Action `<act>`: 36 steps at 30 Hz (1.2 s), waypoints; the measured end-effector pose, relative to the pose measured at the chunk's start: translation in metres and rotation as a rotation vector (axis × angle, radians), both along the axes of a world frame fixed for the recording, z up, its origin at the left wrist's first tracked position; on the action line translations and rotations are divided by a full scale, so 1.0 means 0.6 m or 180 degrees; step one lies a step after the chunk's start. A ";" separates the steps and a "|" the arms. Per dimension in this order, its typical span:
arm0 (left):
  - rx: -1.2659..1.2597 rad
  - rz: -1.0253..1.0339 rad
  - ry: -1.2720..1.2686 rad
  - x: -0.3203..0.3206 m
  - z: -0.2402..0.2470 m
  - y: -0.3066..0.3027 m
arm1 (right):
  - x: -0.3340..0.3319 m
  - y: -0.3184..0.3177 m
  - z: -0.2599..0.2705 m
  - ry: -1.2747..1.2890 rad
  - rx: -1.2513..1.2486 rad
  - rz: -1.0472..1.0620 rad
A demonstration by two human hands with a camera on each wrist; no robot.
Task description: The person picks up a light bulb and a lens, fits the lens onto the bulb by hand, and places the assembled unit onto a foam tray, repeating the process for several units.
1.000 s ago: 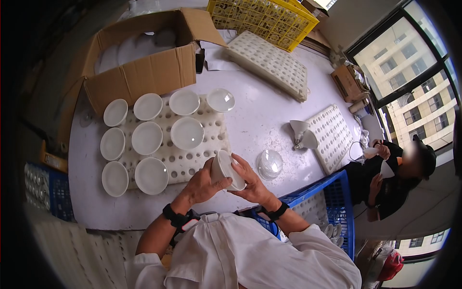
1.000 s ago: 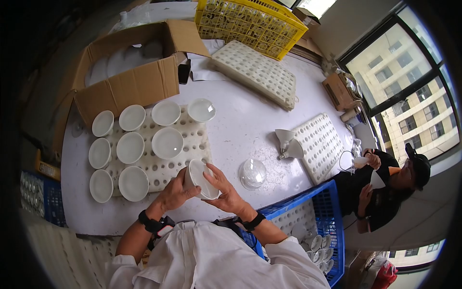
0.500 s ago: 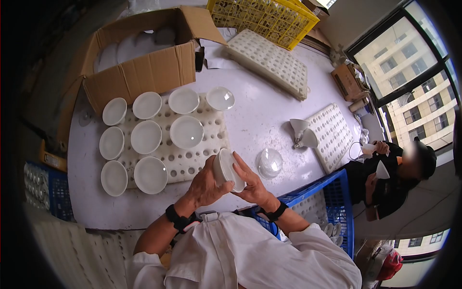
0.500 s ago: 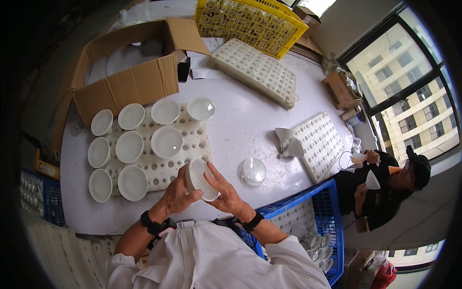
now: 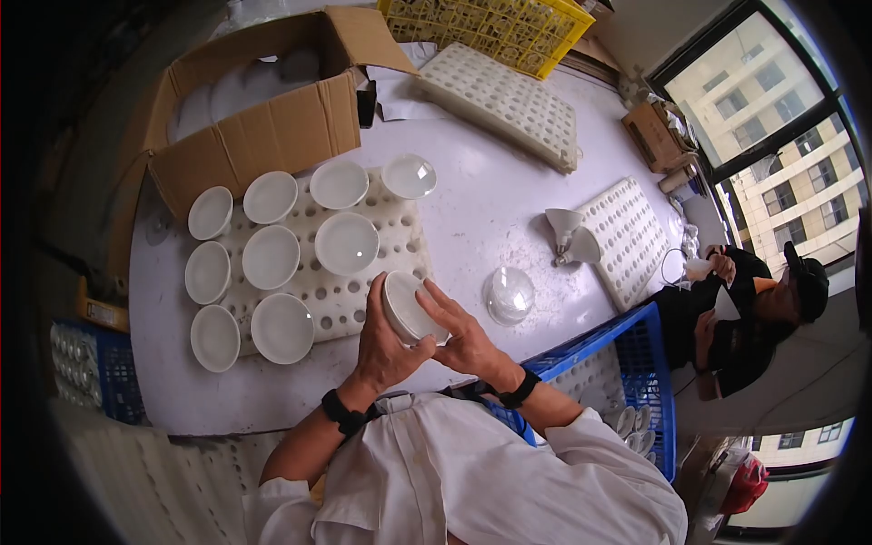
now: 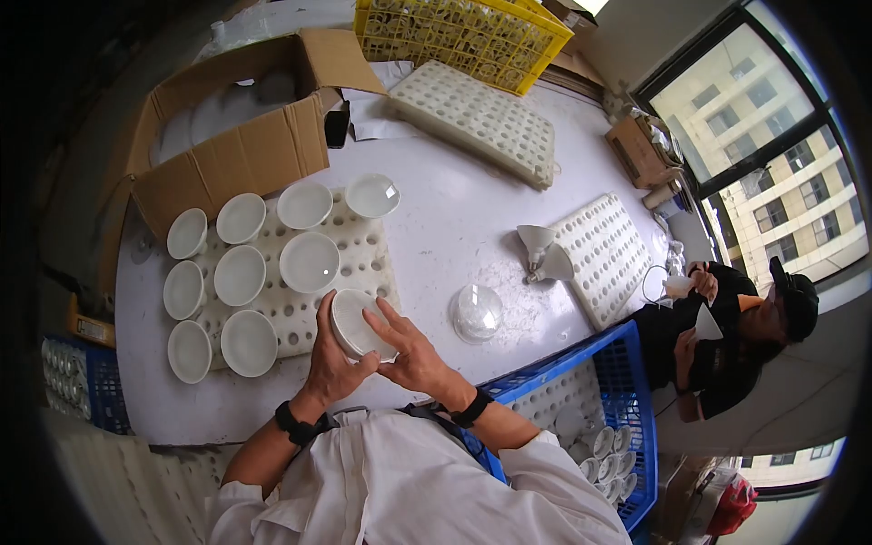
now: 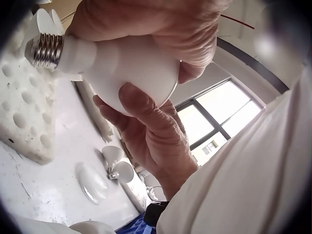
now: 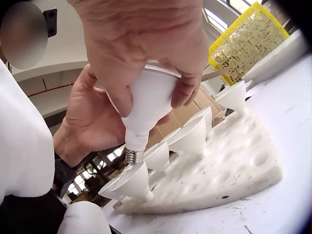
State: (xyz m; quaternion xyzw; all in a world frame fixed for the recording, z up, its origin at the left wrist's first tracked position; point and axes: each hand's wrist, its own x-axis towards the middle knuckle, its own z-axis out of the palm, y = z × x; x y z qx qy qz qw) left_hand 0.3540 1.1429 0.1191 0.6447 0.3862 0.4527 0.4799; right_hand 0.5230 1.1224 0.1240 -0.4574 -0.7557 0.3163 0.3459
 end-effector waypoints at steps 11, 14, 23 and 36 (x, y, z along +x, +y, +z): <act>-0.0759 -0.0404 -0.1255 -0.014 0.004 0.014 | -0.012 -0.001 -0.004 -0.1026 0.0581 -0.0361; -0.1193 -0.0722 -0.1083 -0.034 0.004 0.025 | -0.002 0.006 0.007 -0.1005 0.1472 -0.0038; -0.2511 -0.1245 -0.3095 -0.076 -0.042 0.031 | -0.032 -0.007 0.092 0.1027 -0.0850 -0.0144; -0.2449 -0.0710 -0.2495 -0.058 -0.073 0.004 | -0.044 -0.013 0.006 0.1868 -0.0884 -0.0302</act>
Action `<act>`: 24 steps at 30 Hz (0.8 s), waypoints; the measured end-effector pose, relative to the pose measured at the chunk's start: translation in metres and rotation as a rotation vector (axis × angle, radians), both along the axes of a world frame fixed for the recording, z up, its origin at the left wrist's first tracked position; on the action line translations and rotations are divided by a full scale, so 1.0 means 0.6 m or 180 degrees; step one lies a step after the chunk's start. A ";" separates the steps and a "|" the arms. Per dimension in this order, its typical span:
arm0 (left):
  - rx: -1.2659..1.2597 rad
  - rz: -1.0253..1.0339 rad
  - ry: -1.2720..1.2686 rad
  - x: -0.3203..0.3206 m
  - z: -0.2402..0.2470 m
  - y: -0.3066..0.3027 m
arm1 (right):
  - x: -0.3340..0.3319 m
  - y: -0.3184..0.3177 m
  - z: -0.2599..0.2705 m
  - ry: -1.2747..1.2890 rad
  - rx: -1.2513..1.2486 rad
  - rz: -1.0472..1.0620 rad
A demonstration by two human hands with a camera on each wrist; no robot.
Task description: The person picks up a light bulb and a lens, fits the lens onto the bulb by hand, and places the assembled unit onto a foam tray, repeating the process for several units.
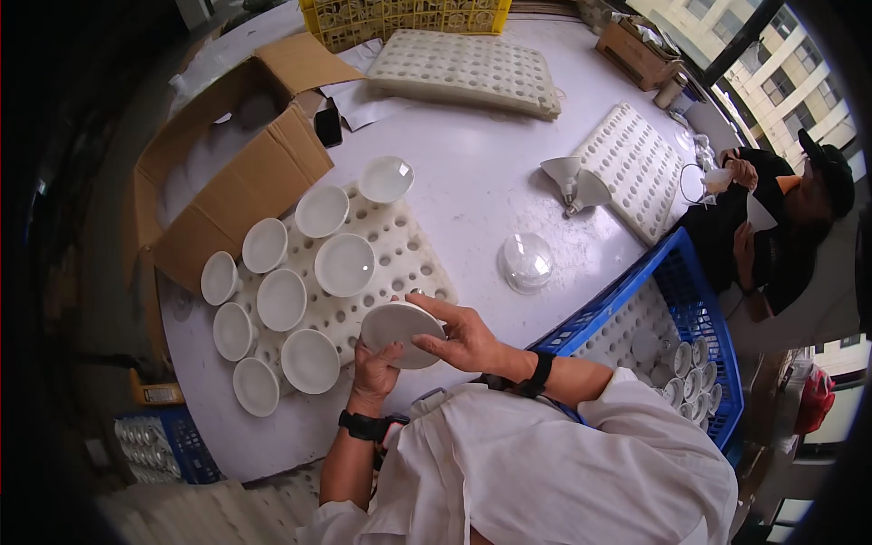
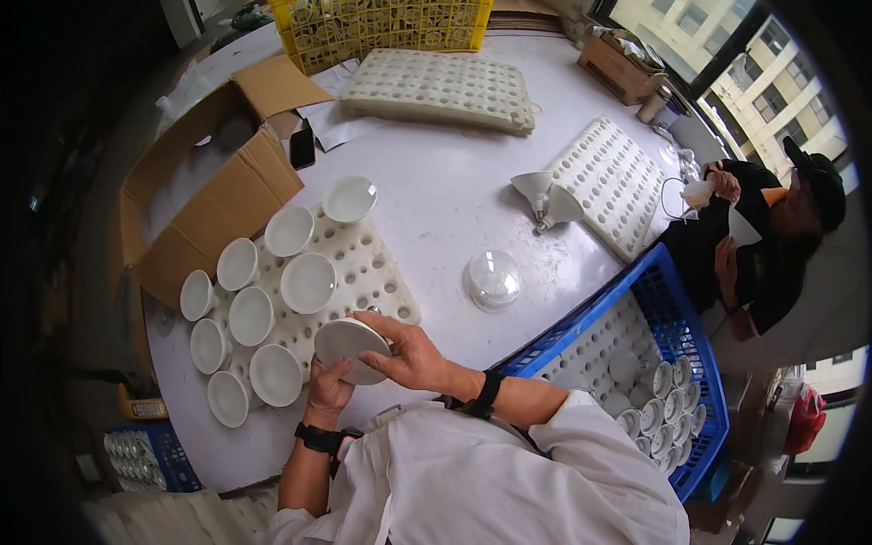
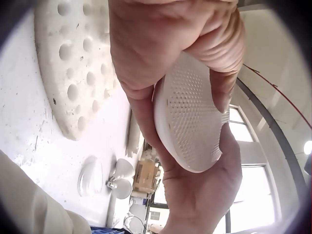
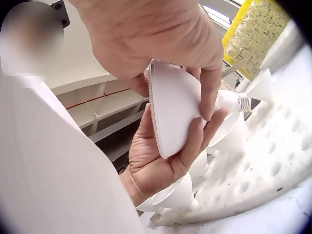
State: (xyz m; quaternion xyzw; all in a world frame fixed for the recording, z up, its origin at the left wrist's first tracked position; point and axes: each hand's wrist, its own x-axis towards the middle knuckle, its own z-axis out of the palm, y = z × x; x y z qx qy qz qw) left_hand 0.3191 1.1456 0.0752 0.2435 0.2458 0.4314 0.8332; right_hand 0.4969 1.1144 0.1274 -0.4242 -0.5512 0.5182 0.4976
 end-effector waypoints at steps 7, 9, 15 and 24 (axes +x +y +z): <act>0.0314 0.0457 0.1058 0.056 0.010 0.030 | 0.037 0.035 -0.032 0.0263 -0.0634 -0.0349; 0.0332 0.0461 0.1090 0.073 0.013 0.050 | 0.052 0.055 -0.045 0.0397 -0.0609 -0.0368; 0.0447 0.0790 0.1480 0.129 0.007 0.102 | 0.097 0.119 -0.063 0.0617 -0.0898 -0.0554; -0.0433 0.0984 0.1548 0.179 -0.044 0.195 | 0.368 0.125 -0.121 -0.0315 -0.1081 -0.2934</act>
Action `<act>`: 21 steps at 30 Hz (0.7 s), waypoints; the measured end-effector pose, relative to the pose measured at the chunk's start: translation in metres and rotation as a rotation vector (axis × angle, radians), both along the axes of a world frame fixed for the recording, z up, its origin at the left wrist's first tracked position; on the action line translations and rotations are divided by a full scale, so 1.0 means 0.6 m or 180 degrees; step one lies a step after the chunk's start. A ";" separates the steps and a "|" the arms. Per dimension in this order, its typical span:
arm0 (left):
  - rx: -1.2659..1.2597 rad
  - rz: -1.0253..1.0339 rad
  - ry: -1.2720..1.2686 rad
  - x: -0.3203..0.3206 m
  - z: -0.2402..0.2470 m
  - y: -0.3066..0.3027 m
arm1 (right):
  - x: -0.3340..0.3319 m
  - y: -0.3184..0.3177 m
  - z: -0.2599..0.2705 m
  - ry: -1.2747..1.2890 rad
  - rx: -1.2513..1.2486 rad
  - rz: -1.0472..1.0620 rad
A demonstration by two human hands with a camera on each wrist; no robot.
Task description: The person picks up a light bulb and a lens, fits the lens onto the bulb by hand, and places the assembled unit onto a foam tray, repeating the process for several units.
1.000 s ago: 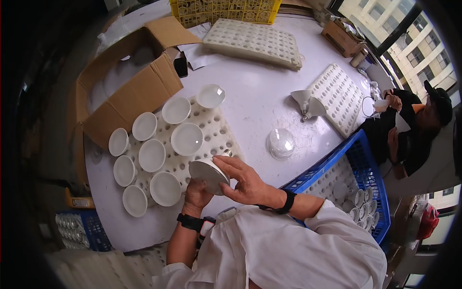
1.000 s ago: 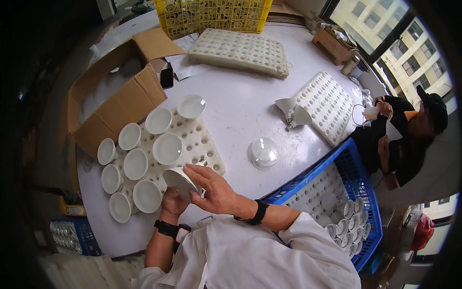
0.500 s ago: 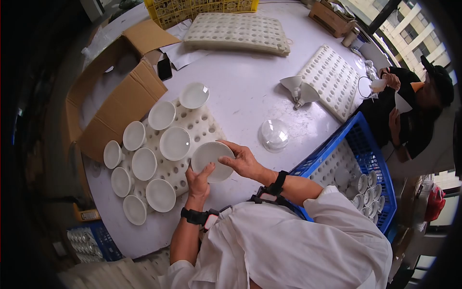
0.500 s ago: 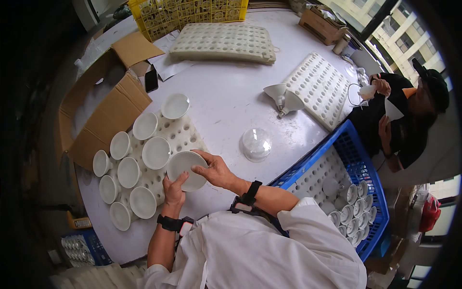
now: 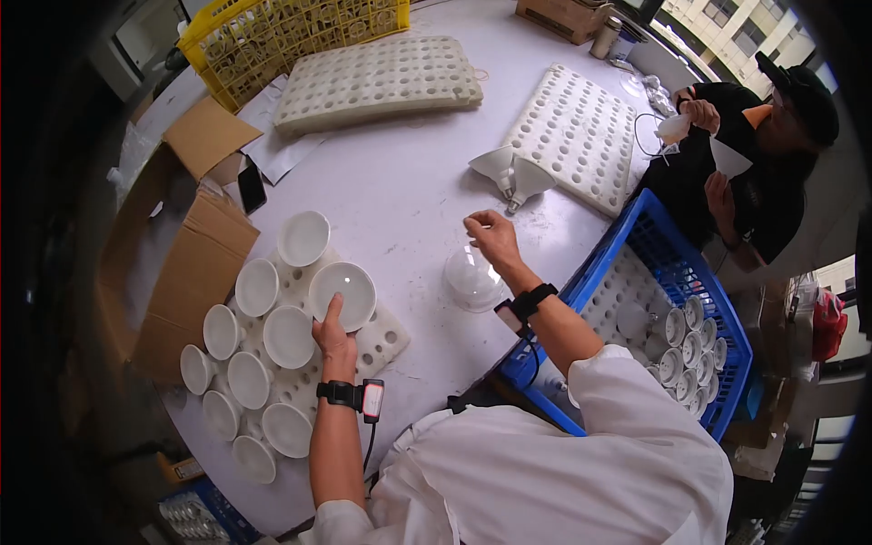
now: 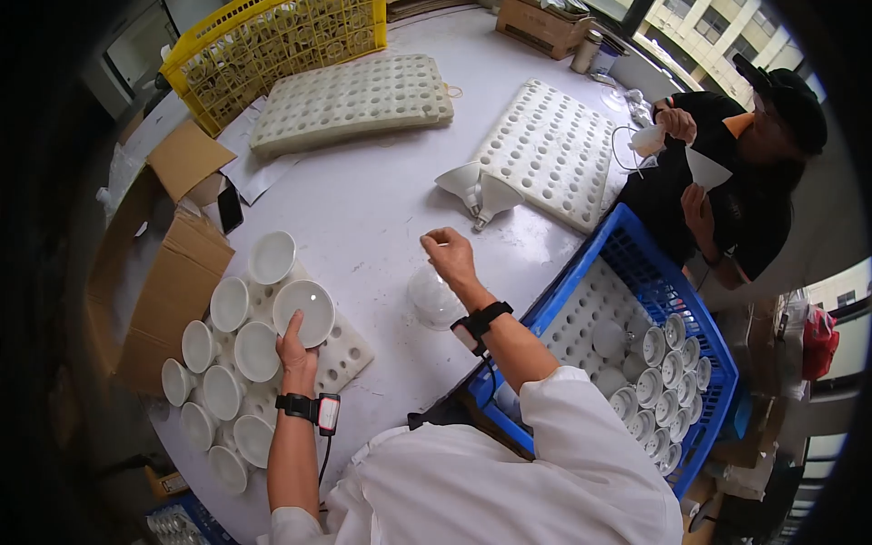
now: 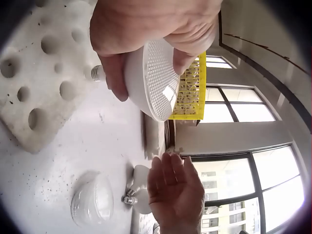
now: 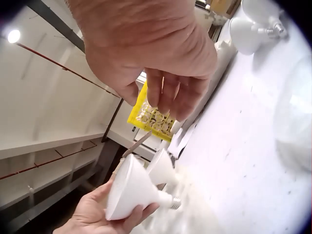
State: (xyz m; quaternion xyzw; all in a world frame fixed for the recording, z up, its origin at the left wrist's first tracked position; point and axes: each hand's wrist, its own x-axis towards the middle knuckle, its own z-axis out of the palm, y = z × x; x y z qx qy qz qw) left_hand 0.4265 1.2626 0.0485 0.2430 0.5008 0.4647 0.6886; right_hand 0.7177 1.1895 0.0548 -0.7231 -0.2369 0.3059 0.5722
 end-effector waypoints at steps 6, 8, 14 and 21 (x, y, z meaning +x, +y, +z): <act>-0.0441 0.0168 0.0380 0.013 -0.011 0.024 | 0.180 -0.019 -0.082 -0.0084 -0.1335 -0.1051; -0.0577 0.0220 0.0284 0.015 -0.019 0.029 | 0.188 -0.012 -0.101 -0.0242 -0.1314 -0.1160; -0.0540 0.0130 0.0577 0.018 -0.010 0.023 | 0.201 0.007 -0.122 -0.0383 -0.1757 -0.0879; -0.0945 -0.0757 0.0628 -0.027 0.013 -0.049 | 0.238 0.009 -0.181 -0.0967 -0.1992 -0.0802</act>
